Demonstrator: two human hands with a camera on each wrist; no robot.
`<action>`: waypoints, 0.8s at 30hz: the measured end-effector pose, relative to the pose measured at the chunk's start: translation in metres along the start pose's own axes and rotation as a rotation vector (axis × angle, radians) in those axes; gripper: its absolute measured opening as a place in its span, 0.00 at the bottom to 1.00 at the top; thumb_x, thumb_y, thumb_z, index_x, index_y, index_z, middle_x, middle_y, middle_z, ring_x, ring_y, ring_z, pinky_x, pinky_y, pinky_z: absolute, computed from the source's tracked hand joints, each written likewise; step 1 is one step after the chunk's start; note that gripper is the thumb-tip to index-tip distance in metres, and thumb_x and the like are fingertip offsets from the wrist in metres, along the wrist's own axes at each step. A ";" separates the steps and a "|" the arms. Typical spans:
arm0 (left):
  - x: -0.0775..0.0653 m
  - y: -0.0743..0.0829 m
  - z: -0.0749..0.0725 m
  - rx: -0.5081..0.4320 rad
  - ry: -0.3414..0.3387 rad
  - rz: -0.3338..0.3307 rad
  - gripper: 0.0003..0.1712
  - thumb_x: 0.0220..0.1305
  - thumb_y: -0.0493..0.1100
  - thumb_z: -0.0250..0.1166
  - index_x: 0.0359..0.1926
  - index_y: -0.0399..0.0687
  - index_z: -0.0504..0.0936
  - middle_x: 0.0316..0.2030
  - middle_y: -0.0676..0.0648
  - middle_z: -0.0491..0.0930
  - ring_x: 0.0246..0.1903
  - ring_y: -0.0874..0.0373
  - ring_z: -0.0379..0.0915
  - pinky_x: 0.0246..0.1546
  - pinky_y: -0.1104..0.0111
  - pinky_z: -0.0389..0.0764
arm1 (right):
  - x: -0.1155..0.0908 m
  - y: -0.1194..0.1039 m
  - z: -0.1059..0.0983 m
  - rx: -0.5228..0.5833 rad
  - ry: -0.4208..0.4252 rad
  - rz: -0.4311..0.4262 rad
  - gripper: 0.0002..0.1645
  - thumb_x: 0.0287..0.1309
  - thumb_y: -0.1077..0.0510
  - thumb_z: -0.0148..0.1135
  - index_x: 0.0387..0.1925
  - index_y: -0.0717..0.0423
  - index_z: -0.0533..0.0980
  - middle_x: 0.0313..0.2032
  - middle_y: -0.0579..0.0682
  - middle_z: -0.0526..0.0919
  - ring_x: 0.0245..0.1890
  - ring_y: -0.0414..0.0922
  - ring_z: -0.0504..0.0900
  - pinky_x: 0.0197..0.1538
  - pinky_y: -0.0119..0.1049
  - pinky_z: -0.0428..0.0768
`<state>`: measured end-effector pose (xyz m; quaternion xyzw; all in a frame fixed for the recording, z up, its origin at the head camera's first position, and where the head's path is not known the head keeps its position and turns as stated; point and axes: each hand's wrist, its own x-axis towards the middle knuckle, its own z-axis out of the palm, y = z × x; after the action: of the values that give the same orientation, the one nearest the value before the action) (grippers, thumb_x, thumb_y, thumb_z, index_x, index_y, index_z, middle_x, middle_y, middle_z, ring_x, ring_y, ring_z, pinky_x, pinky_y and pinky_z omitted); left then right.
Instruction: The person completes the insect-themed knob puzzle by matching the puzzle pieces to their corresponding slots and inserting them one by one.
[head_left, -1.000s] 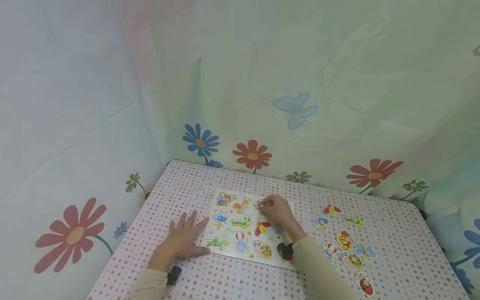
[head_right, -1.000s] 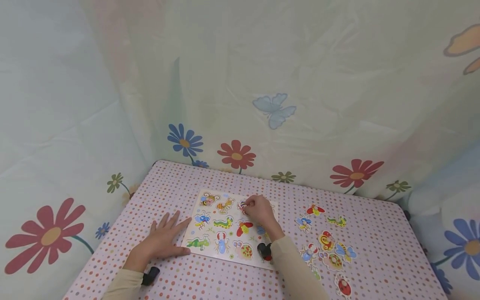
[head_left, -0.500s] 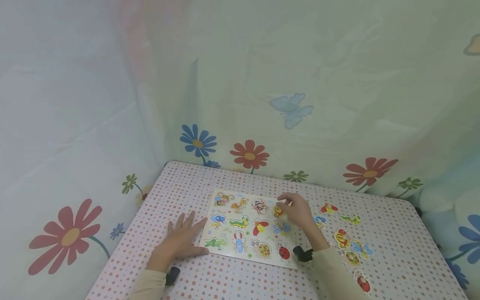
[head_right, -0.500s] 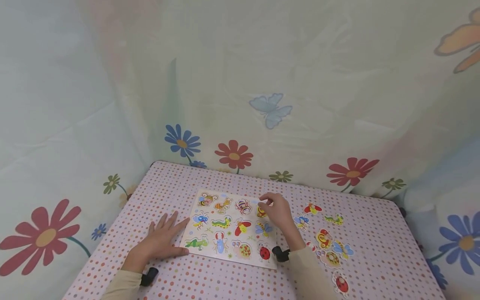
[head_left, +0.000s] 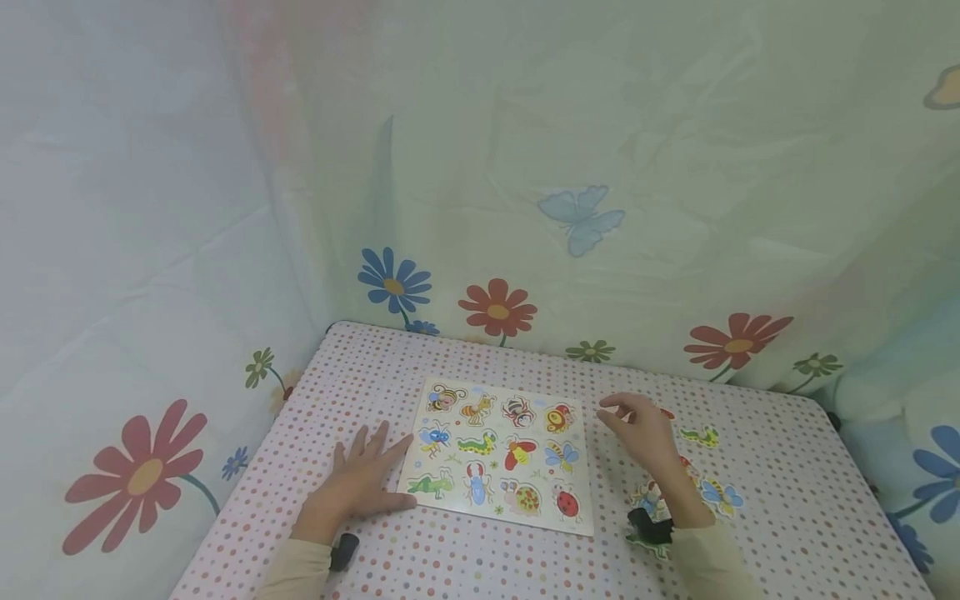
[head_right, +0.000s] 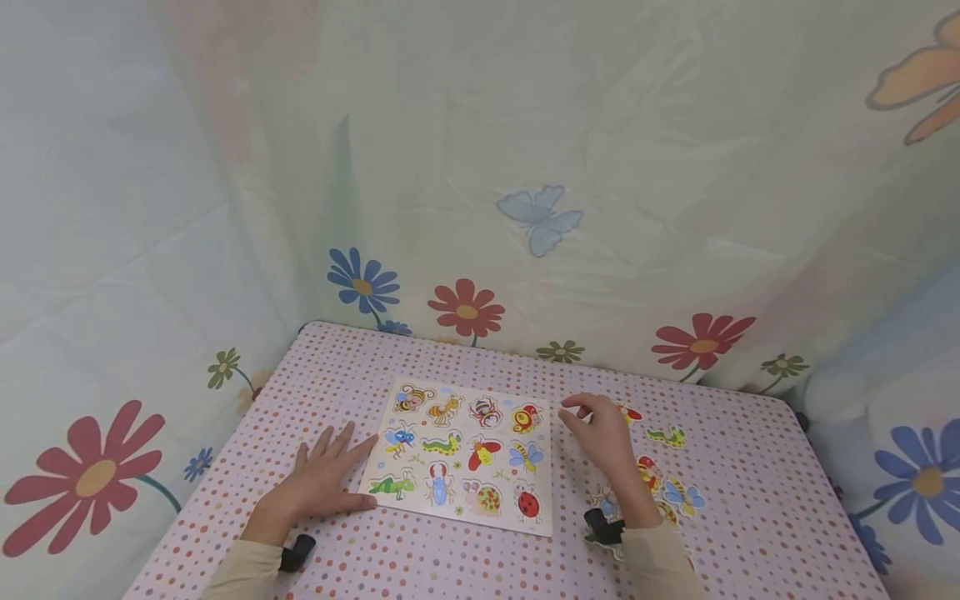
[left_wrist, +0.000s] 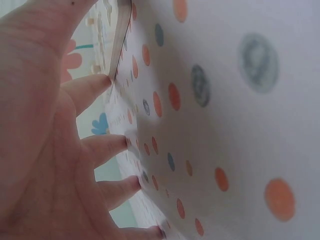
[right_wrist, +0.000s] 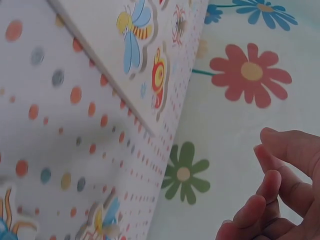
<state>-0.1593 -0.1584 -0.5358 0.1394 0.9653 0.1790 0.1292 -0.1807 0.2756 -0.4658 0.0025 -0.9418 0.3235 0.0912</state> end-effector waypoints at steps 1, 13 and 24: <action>0.000 0.000 0.000 0.002 0.001 -0.002 0.58 0.47 0.75 0.70 0.77 0.64 0.60 0.78 0.39 0.43 0.74 0.31 0.33 0.66 0.29 0.35 | -0.001 0.002 -0.003 -0.002 0.003 0.004 0.13 0.64 0.58 0.66 0.47 0.62 0.82 0.32 0.53 0.76 0.26 0.46 0.69 0.23 0.36 0.68; -0.001 0.000 0.001 -0.007 0.005 0.002 0.58 0.48 0.74 0.70 0.77 0.64 0.60 0.78 0.38 0.43 0.74 0.31 0.32 0.66 0.29 0.34 | -0.008 0.039 -0.035 0.011 0.078 0.081 0.19 0.69 0.51 0.62 0.51 0.61 0.81 0.38 0.57 0.78 0.27 0.47 0.71 0.20 0.35 0.70; -0.001 -0.001 0.000 -0.005 -0.001 -0.002 0.58 0.47 0.75 0.69 0.77 0.65 0.59 0.78 0.38 0.42 0.74 0.31 0.32 0.66 0.29 0.34 | -0.014 0.064 -0.049 -0.020 0.098 0.207 0.24 0.70 0.45 0.60 0.54 0.60 0.79 0.41 0.58 0.76 0.34 0.50 0.71 0.26 0.37 0.72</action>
<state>-0.1589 -0.1592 -0.5360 0.1384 0.9649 0.1810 0.1303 -0.1626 0.3552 -0.4687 -0.1113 -0.9346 0.3217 0.1032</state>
